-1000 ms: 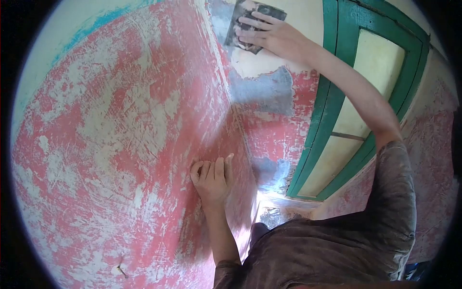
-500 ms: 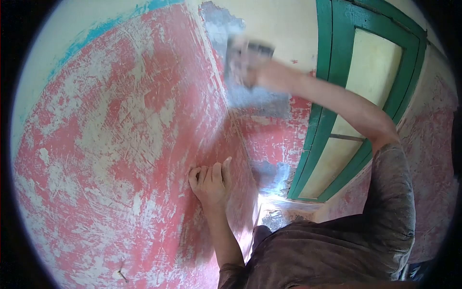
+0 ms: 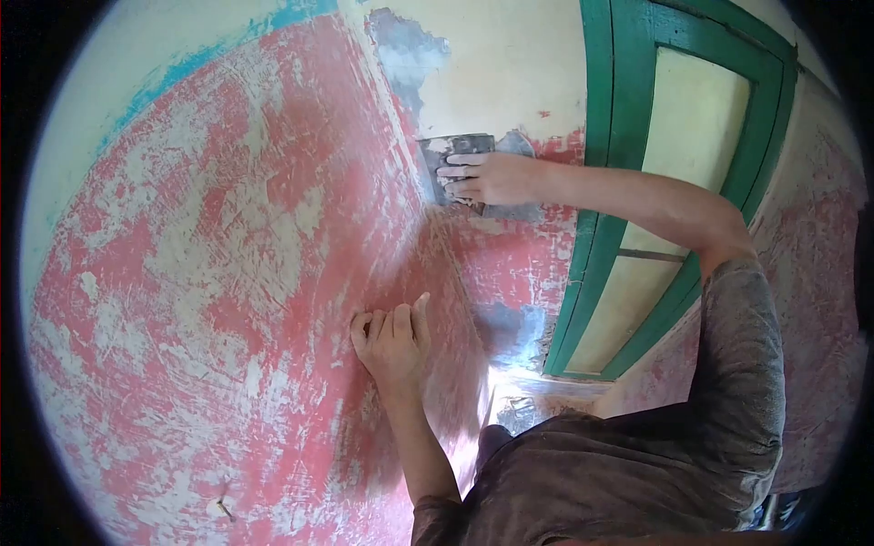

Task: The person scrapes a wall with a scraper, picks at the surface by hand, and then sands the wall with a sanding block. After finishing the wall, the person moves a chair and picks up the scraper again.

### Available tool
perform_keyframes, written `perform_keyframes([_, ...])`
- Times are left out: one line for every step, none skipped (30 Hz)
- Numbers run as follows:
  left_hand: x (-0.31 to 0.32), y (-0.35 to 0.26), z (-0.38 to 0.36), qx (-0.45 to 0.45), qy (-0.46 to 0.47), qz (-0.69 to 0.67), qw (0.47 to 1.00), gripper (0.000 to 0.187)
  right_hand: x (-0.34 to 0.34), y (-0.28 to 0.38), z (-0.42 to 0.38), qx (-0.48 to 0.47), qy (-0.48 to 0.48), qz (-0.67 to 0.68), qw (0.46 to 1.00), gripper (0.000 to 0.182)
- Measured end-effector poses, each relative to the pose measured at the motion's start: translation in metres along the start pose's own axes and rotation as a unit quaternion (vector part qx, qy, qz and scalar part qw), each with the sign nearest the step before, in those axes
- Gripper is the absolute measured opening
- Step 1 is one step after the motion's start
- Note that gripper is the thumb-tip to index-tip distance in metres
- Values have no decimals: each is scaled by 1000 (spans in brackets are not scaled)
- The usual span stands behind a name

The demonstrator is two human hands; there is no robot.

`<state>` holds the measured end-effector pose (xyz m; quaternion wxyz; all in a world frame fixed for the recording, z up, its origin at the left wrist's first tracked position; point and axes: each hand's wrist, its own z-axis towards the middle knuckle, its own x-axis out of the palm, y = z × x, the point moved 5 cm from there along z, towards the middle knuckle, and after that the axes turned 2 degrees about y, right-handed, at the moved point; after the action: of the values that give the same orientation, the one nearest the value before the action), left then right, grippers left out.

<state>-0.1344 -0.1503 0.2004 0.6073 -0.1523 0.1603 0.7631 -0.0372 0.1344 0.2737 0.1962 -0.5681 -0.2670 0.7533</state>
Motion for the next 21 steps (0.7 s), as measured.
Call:
perform_keyframes([1, 1, 1, 8, -2, 5, 1000, 37, -16, -11, 5, -2, 1, -2, 1000, 44])
perform_keyframes([0, 2, 3, 9, -2, 8, 1000, 37, -32, -23, 13, -4, 1, -2, 1000, 43])
perform_keyframes([0, 1, 4, 14, -6, 8, 1000, 37, -65, -44, 21, 79, -164, 62, 981, 42])
perform_keyframes([-1, 0, 4, 19, -10, 7, 1000, 38, -103, -60, 25, 75, -120, -50, 989, 48])
perform_keyframes([-1, -1, 4, 19, -11, 8, 1000, 38, -94, -96, 34, 136, -139, -88, 977, 58])
perform_keyframes([1, 0, 3, 11, 1, 10, 1000, 36, -94, -91, 34, 137, -142, -89, 976, 58])
perform_keyframes([1, 1, 1, 4, 15, 12, 1000, 35, -94, -78, 32, 163, -142, -83, 973, 61])
perform_keyframes([0, 2, 2, 7, 16, 12, 1000, 35, -93, -63, 27, 190, -140, -77, 969, 65])
perform_keyframes([0, 1, 3, 5, 13, 13, 1000, 35, -54, -45, 24, 183, -224, 171, 942, 67])
perform_keyframes([-1, 0, 2, 4, 12, 13, 1000, 35, -22, -12, 17, 103, -134, 74, 983, 65])
perform_keyframes([-2, -1, -1, 6, 15, 10, 1000, 35, 10, 10, 5, 20, -39, -24, 999, 64])
perform_keyframes([-1, -1, -2, 9, 15, 7, 1000, 37, 8, 9, 4, 22, -38, -24, 999, 64])
perform_keyframes([0, 1, 0, 12, 12, 5, 1000, 38, 5, 4, 6, 1, -8, -24, 1000, 61])
perform_keyframes([2, 3, 3, 11, 8, 6, 1000, 38, -6, -2, 10, -23, 22, -23, 999, 59])
perform_keyframes([2, 3, 2, 17, 4, 8, 1000, 37, -40, -27, 10, -7, -143, 77, 987, 50])
perform_keyframes([1, 3, 0, 22, 2, 8, 1000, 36, -85, -45, 26, 2, -78, 16, 997, 47])
perform_keyframes([1, 3, -2, 20, 4, 6, 1000, 36, -129, -57, 22, 123, -137, -70, 980, 47])
perform_keyframes([3, 4, -3, 18, 18, 9, 1000, 37, -135, -84, 31, 132, -138, -100, 976, 50])
perform_keyframes([6, 5, -2, 17, 33, 13, 999, 38, -130, -86, 31, 135, -144, -155, 968, 49])
perform_keyframes([6, 5, -1, 18, 33, 11, 999, 38, -121, -80, 29, 138, -149, -209, 957, 47])
perform_keyframes([6, 4, -1, 19, 25, 8, 999, 39, -97, -66, 28, 133, -180, -122, 967, 44])
